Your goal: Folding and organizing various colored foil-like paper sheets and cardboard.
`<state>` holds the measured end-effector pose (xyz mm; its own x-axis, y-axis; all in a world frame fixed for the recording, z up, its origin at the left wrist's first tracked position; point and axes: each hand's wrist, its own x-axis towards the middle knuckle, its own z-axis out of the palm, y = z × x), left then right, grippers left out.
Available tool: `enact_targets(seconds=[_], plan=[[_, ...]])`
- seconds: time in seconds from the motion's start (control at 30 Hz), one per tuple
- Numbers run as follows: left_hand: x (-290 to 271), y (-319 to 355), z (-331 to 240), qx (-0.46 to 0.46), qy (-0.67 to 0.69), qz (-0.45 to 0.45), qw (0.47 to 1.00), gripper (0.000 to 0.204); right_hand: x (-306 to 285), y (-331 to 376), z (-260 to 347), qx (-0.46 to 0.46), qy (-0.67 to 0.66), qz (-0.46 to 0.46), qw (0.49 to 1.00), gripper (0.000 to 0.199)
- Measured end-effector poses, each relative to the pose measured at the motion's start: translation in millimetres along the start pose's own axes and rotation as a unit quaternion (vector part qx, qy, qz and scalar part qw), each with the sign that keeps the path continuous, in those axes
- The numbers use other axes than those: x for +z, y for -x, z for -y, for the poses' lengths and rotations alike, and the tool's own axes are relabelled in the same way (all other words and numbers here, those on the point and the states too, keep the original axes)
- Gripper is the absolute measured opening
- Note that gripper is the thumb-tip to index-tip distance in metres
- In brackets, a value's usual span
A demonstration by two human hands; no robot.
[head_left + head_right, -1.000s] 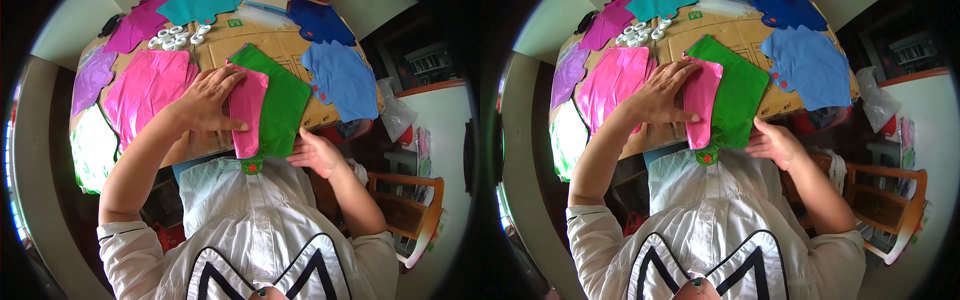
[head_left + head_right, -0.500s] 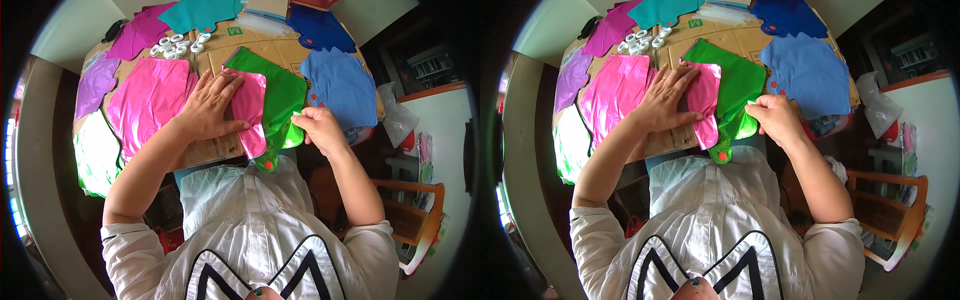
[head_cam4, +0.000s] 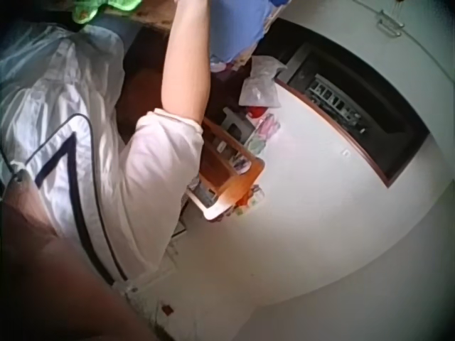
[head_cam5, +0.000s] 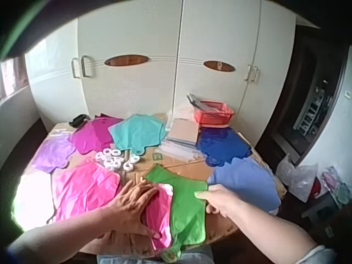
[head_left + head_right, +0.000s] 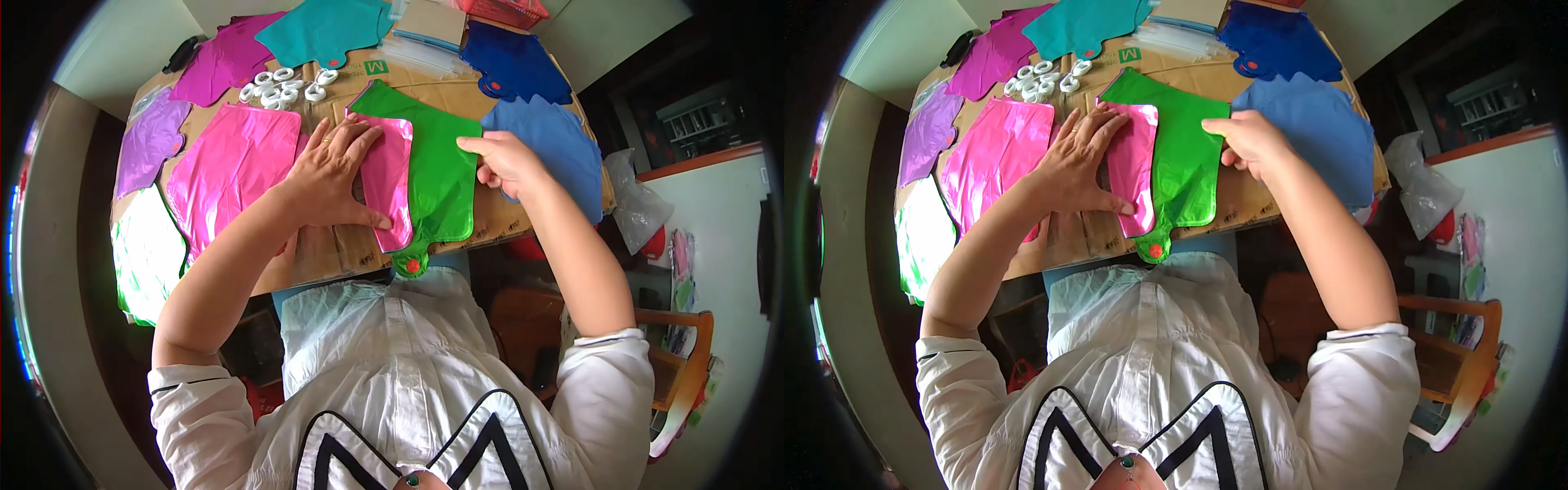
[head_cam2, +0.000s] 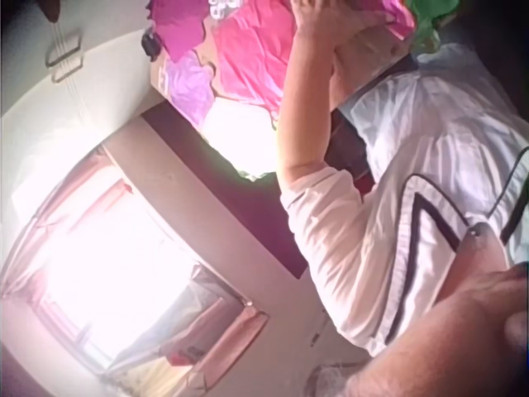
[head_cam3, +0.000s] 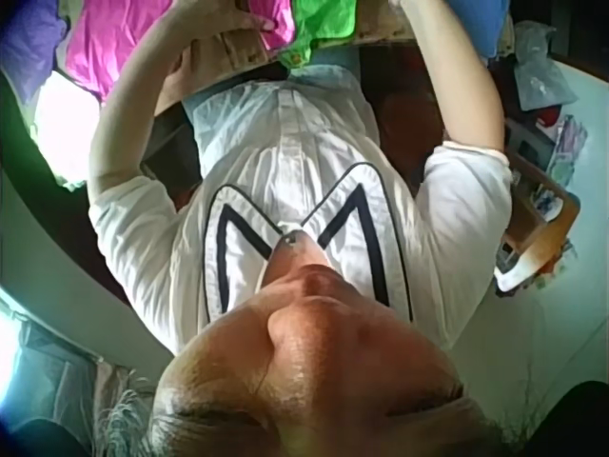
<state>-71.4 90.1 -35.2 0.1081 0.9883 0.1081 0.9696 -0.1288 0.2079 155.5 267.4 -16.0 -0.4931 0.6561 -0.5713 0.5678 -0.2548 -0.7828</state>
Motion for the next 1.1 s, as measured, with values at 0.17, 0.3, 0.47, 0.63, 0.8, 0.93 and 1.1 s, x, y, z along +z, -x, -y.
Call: enact_targets(seconds=[0.17, 0.3, 0.47, 0.63, 0.8, 0.93, 1.1], plan=[[-2, 2, -2, -0.007, -0.011, 0.025, 1.0, 0.135, 10, -5, 3, -0.167, 0.312, -0.125, 0.927, 0.024], [-3, 0, -2, -0.005, -0.027, 0.04, 0.999, 0.137, 10, -4, -4, -0.159, 0.069, -0.063, 0.983, 0.02], [0, 0, -1, -0.005, -0.006, 0.034, 0.999, 0.139, 16, 5, 9, -0.189, 0.335, -0.198, 0.901, 0.028], [-2, 2, -2, -0.012, 0.0, 0.028, 1.0, 0.143, 66, 36, 38, -0.319, 0.409, -0.29, 0.804, 0.016], [7, 5, 1, -0.024, 0.017, -0.004, 1.0, 0.152, 123, 10, 14, -0.402, 0.493, -0.318, 0.703, 0.015], [9, 5, 1, -0.015, 0.013, -0.014, 1.0, 0.152, 128, 10, 4, -0.466, 0.432, -0.281, 0.719, 0.01], [11, 7, 3, -0.002, 0.013, -0.03, 0.999, 0.151, 114, 3, -14, -0.571, 0.32, -0.185, 0.733, 0.014]])
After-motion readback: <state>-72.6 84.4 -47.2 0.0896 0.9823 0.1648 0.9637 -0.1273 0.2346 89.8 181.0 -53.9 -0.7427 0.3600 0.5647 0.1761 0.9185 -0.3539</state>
